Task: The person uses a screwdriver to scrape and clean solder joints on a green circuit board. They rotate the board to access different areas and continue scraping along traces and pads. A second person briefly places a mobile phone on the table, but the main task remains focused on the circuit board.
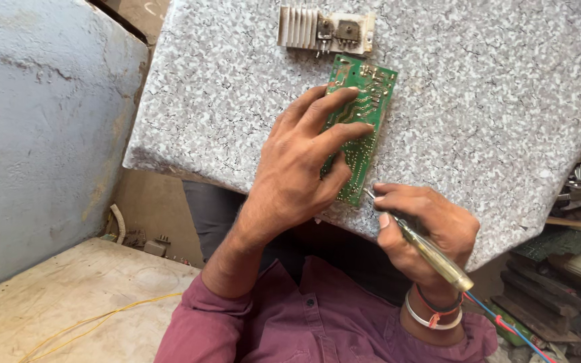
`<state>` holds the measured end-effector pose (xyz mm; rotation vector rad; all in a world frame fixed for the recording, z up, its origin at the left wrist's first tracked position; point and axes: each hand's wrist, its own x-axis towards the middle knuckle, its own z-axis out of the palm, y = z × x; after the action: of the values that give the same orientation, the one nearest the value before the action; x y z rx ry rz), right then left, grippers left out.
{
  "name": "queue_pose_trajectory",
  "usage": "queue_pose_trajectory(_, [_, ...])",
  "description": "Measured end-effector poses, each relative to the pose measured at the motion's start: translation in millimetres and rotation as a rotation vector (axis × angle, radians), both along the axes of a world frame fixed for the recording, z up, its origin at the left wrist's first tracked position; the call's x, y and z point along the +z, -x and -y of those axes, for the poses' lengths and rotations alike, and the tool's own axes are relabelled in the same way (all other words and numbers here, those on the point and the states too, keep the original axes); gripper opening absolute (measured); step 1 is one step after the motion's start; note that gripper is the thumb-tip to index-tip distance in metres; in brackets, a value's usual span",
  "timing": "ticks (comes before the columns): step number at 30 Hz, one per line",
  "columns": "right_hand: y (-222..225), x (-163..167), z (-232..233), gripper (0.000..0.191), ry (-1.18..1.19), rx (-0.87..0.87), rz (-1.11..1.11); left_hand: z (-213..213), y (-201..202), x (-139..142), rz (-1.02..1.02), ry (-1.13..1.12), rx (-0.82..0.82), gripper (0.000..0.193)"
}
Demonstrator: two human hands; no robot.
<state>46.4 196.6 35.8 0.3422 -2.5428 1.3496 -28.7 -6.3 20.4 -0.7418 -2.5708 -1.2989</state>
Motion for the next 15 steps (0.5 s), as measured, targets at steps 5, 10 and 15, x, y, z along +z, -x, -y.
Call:
queue_pose_trajectory(5, [2.3, 2.3, 3.8, 0.016, -0.036, 0.032, -0.044, 2.9, -1.5, -2.8, -0.005, -0.002, -0.011, 0.041])
queue_pose_trajectory(10, [2.2, 3.0, 6.3, 0.019, -0.052, 0.102, -0.040, 3.1, -0.8, -7.0, -0.011, -0.001, -0.014, 0.040])
queue_pose_trajectory(15, [5.3, 1.4, 9.8, 0.019, -0.059, 0.077, -0.013, 1.9, -1.0, -7.0, 0.001, 0.021, -0.001, 0.035])
